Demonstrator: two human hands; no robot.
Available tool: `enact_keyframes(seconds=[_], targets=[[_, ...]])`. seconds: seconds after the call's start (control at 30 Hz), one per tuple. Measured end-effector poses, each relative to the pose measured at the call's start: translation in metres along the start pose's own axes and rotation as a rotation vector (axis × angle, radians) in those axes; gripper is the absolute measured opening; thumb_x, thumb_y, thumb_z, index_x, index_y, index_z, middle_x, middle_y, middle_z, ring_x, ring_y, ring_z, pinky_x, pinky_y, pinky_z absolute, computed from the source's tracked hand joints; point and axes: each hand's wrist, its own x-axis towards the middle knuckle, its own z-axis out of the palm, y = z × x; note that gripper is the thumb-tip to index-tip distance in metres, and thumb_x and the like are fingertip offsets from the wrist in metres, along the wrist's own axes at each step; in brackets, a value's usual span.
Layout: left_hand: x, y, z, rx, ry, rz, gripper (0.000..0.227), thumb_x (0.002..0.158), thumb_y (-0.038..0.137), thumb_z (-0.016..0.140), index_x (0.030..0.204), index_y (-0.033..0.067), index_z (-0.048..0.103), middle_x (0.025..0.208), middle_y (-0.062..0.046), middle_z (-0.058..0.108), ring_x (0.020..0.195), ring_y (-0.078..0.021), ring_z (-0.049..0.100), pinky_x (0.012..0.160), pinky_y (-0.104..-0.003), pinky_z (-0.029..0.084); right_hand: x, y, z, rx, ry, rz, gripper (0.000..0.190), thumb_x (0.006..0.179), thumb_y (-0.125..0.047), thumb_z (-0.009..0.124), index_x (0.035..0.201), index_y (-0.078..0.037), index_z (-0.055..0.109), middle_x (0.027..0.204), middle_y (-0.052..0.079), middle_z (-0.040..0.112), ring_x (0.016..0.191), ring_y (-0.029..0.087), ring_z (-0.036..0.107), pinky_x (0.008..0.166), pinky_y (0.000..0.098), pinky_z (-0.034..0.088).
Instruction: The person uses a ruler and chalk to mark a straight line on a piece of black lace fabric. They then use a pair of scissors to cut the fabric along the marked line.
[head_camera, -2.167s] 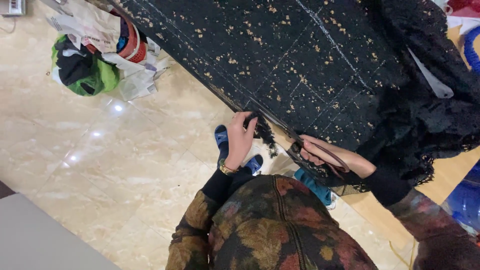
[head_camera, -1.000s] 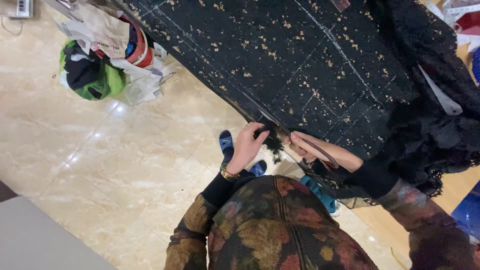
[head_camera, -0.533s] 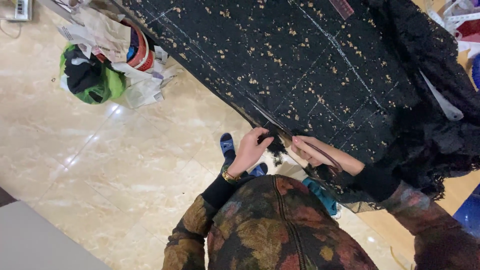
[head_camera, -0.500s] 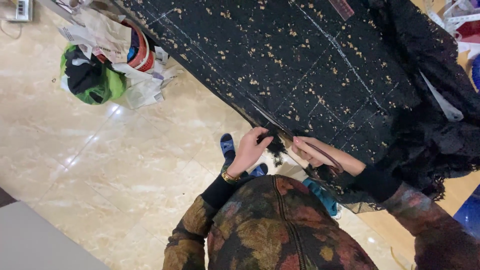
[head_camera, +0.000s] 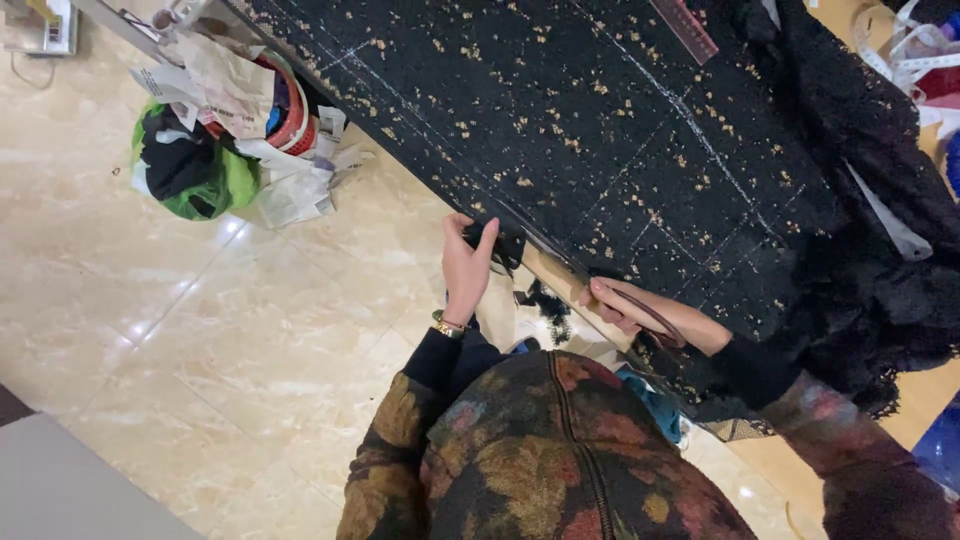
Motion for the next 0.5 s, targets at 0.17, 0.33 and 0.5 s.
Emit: enact_keyframes(seconds=[0.17,0.33,0.5], targets=[[0.004,-0.001,-0.003,0.038,-0.034,-0.015,0.040,0.100,0.045,0.064,0.116,0.0161,0.040,0.140,-0.026,0.054,0.118,-0.0471,0.058,0.099,-0.057,0.044,0.003,-0.019,0.004,-0.046,-0.002,0.015,0.073,0.100,-0.067,0.041,0.135,-0.003,0.043,0.076,-0.003,0.036,0.058,0.007,0.036,0.049,0.0238,0.033],[0.008,-0.006,-0.004,-0.012,-0.068,0.012,0.039,0.103,0.042,0.063,0.115,0.0130,0.040,0.140,-0.032,0.051,0.126,-0.0523,0.054,0.101,-0.059,0.043,0.007,-0.019,0.005,-0.074,0.004,0.034,0.069,0.099,-0.070,0.039,0.121,-0.006,0.053,0.070,-0.008,0.030,0.052,0.004,0.031,0.046,0.0218,0.028],[0.020,-0.026,-0.001,0.061,-0.072,-0.018,0.042,0.099,0.042,0.068,0.113,0.0152,0.039,0.138,-0.026,0.057,0.101,-0.0420,0.063,0.090,-0.054,0.047,0.022,-0.005,0.002,-0.139,0.070,-0.013,0.058,0.103,-0.063,0.041,0.094,-0.010,0.060,0.062,-0.007,0.033,0.046,0.006,0.032,0.039,0.0209,0.028]])
